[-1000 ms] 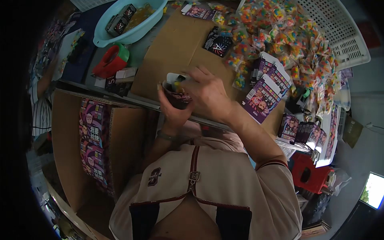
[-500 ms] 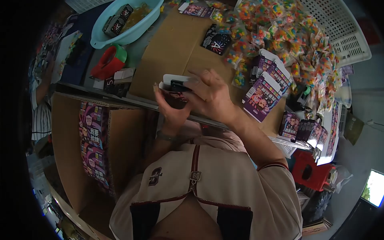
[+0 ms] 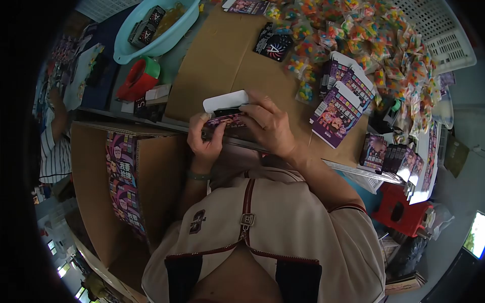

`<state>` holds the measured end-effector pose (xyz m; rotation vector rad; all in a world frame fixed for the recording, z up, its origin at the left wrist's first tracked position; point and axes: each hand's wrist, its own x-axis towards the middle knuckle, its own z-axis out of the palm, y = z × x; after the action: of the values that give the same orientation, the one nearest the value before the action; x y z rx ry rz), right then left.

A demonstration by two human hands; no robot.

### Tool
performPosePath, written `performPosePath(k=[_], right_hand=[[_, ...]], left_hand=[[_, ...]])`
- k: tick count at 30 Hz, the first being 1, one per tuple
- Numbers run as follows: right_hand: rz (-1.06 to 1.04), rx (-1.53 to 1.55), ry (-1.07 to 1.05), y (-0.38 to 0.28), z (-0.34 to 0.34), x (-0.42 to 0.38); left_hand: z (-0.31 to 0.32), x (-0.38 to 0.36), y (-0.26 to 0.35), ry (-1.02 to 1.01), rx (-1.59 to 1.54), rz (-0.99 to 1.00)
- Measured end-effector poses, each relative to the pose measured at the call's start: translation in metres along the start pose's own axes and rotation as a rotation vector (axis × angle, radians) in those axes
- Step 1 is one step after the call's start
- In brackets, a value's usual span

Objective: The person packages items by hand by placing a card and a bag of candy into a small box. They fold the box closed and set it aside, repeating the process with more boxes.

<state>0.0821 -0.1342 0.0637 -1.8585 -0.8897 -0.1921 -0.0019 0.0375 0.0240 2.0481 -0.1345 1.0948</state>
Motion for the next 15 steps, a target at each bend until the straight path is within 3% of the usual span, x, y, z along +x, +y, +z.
performPosePath(k=[7,8,9,10,12,14,15], right_hand=[[-0.133,0.07,-0.12,0.003,-0.01,-0.006],[-0.132,0.071,-0.115,-0.002,-0.011,-0.006],[0.083,0.135,-0.11,-0.01,-0.01,-0.007],[0.296,0.199,-0.106,-0.016,-0.012,-0.006],[0.324,0.251,-0.157,-0.019,-0.019,0.005],[0.353,0.298,-0.197,-0.011,-0.021,0.008],[0.143,0.25,-0.194,-0.002,-0.018,0.005]], left_hand=[[-0.025,0.003,0.012,-0.083,0.035,-0.006],[-0.027,0.002,0.011,-0.118,-0.048,-0.129],[-0.028,0.003,0.012,-0.152,-0.13,-0.251],[-0.026,0.006,0.014,-0.154,-0.131,-0.248],[-0.019,0.013,0.02,0.013,-0.413,-0.486],[-0.022,0.019,0.023,-0.032,-0.415,-0.521],[-0.023,0.022,0.021,-0.071,-0.415,-0.564]])
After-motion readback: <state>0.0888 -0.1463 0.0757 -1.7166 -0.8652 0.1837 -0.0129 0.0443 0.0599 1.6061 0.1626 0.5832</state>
